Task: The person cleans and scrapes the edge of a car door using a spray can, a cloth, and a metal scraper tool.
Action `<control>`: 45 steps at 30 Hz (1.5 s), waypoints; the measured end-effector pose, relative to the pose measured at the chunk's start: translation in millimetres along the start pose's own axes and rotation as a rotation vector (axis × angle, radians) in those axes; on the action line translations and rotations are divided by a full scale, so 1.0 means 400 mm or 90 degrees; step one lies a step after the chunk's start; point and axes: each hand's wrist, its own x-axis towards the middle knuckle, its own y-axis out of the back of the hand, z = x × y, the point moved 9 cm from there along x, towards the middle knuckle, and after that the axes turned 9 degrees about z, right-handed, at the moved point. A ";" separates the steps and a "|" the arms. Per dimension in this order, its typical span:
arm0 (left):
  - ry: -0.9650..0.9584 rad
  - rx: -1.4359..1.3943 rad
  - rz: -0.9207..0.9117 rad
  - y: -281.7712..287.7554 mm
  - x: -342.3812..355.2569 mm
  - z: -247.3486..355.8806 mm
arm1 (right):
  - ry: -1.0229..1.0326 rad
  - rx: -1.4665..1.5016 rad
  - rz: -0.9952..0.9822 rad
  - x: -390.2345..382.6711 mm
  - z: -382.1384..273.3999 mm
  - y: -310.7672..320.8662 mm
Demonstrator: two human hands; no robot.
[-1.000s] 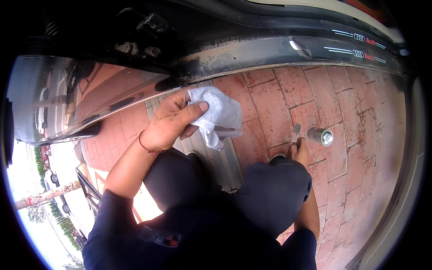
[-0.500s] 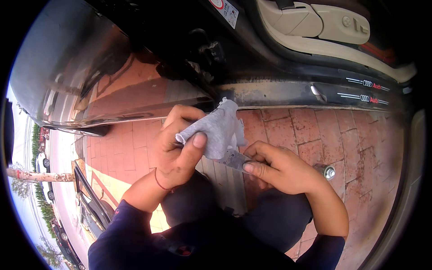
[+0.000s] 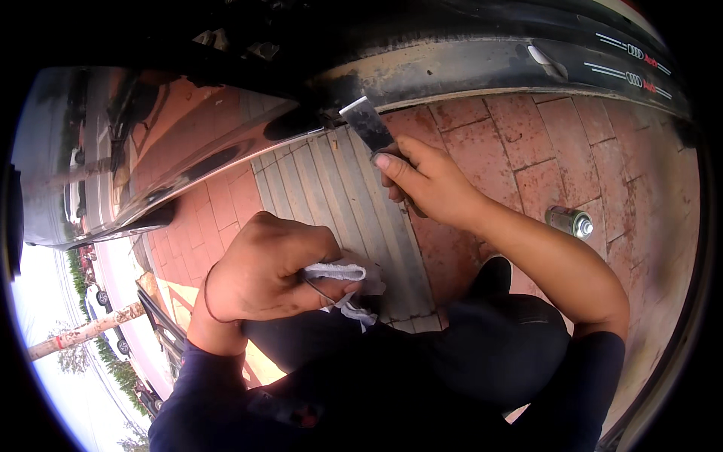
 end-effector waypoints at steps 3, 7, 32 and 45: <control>0.033 -0.012 0.003 -0.003 0.016 0.003 | 0.059 0.031 0.013 0.017 -0.011 -0.037; 0.085 0.012 0.055 0.015 0.004 -0.027 | 0.068 0.031 0.020 0.030 -0.020 -0.057; 0.073 -0.015 -0.002 0.022 -0.036 -0.063 | 0.180 -0.033 0.039 0.029 -0.035 -0.085; 0.080 -0.017 0.015 0.025 -0.038 -0.062 | 0.132 -0.005 0.045 0.019 -0.017 -0.068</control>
